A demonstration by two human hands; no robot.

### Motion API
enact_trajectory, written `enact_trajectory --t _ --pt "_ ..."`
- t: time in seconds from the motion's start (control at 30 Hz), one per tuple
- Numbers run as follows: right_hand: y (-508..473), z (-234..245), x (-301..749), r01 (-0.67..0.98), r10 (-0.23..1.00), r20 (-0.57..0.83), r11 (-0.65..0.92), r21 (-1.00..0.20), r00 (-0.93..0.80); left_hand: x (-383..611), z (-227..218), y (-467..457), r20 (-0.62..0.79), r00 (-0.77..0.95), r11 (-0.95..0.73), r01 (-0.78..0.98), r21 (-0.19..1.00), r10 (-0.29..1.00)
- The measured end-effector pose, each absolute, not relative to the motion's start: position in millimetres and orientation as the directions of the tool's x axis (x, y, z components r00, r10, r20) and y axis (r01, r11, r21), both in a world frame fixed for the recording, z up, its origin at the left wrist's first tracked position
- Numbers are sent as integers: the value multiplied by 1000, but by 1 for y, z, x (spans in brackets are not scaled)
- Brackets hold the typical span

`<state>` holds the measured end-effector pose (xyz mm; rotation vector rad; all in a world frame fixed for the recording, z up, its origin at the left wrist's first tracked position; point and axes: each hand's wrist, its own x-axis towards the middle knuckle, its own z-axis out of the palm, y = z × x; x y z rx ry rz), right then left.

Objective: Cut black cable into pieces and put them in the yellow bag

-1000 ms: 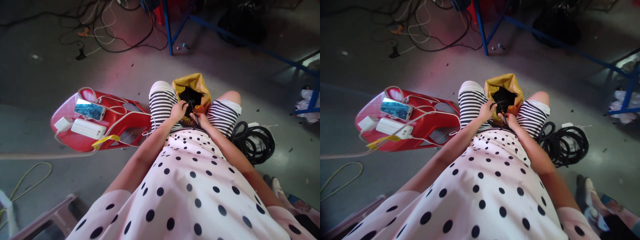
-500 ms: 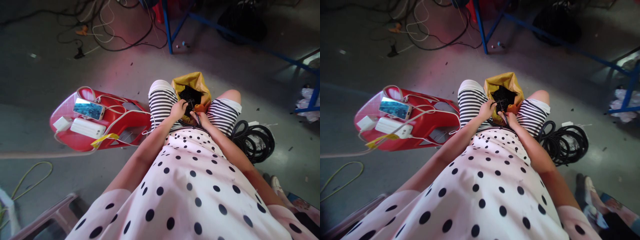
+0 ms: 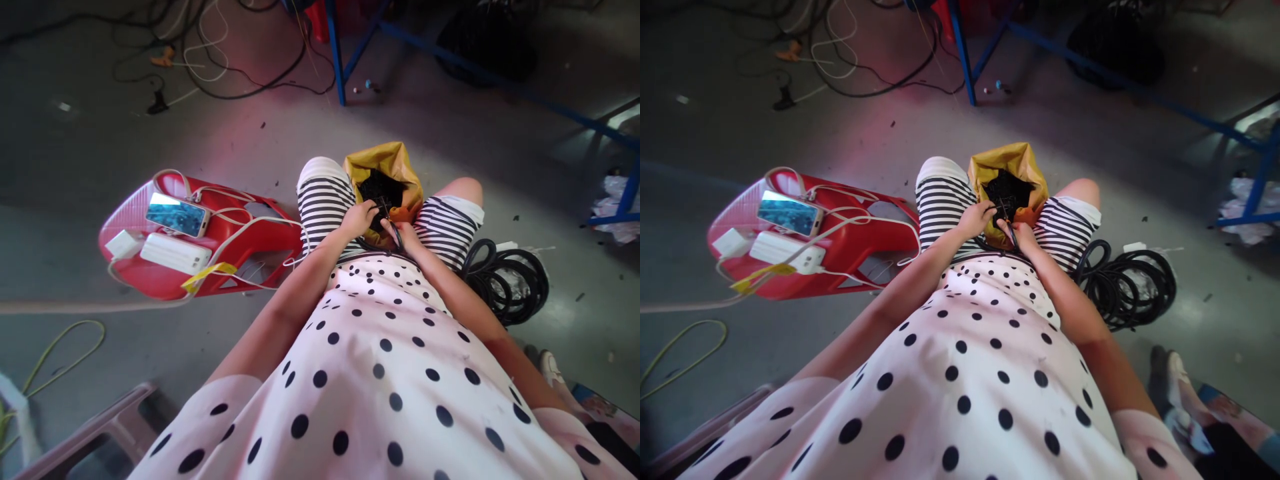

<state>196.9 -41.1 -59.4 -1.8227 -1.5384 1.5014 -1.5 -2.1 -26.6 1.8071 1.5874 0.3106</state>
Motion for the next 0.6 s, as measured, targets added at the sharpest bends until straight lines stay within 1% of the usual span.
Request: enact_trajectory --t 0.17,0.6 --pt "-40 -51 196 572 860 -496 -347 -743 -122 1 -28 -4 -261 171 36 772 635 950" --pt "-38 -46 195 604 826 -546 -366 -708 -139 5 -23 -2 -350 153 64 841 537 924"
